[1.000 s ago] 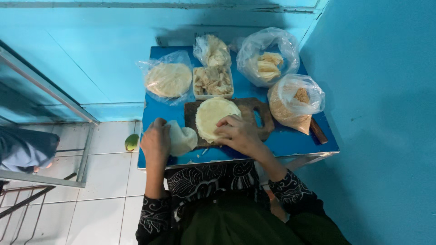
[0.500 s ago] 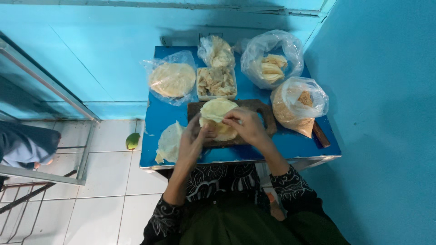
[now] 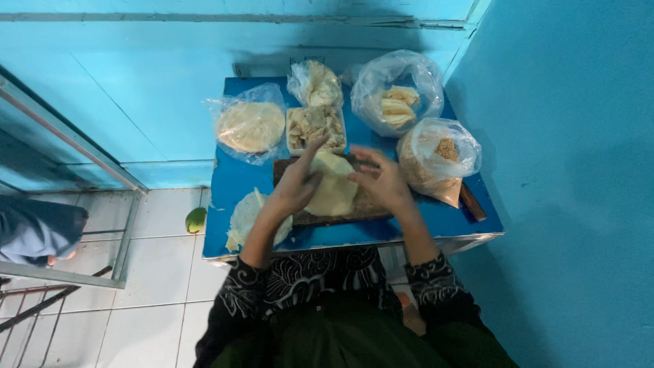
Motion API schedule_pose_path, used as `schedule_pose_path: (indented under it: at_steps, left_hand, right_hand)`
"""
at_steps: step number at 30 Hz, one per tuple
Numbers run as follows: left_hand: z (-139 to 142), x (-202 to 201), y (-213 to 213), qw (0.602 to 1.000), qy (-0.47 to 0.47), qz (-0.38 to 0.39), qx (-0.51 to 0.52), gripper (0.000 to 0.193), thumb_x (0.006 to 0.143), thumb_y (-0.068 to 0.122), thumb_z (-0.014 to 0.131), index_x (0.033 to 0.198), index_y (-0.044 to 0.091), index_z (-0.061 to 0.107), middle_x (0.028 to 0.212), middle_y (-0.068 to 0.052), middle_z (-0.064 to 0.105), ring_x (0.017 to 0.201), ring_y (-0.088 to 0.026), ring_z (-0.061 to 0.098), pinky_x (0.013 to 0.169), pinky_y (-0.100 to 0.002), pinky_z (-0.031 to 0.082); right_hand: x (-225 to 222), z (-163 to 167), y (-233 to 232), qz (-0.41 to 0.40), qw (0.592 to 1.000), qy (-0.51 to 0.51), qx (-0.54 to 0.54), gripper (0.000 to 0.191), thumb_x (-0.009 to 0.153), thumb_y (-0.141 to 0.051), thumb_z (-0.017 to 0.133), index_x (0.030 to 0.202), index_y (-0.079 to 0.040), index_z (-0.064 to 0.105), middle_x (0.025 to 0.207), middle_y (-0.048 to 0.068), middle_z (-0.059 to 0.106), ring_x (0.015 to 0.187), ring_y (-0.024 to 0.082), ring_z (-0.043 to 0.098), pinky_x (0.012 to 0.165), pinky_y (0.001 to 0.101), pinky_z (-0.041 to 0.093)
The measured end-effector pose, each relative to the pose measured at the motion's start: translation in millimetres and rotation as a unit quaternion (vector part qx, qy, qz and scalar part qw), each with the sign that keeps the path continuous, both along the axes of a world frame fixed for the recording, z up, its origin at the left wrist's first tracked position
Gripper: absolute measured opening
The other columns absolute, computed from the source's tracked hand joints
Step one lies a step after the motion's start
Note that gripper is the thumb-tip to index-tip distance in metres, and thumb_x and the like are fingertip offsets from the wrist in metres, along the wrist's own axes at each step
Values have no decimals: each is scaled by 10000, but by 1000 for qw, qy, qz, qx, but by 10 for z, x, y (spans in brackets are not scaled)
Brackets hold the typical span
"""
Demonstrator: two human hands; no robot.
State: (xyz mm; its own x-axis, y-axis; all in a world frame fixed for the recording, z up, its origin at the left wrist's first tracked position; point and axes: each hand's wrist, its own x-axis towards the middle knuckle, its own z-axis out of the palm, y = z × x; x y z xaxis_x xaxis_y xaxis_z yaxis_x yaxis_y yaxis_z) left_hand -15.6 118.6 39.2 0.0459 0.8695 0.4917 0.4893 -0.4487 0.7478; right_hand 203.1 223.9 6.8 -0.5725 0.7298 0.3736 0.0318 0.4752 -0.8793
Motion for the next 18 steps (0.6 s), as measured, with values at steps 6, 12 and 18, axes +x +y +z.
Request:
schedule_pose_path:
  at_steps: [6,12,18]
  left_hand:
    - [876,19,0,968,112,-143,-173,831,909,-32,561,1642,226,265,1307,-181,685,1033,-371,703,948,-455,513]
    - [641,-197,113,977,49,-205,16,833,860,-88,592,1608,131,300,1434,-283,551,1248,-418,601,982,-484,480]
    - [28,-195,304,979,77,60,-177,733,830,15,652,1507,145,404,1000,-248,699,990,-420,684,852,-486,523]
  right_hand:
    - [48,-105,148,205,927,94,-300,913,872,-103,817,1629,-159,308,1506,104,536,1359,193,561,1037,333,532]
    - [73,68,15,184,896,153,-373,830,856,-12,771,1580,-110,377,1269,125,664,1080,197,692,871,338,601]
    - [-123,168,105,84,976,21,-199,667,904,2,753,1520,-84,513,1053,126,753,916,171,717,755,296,582]
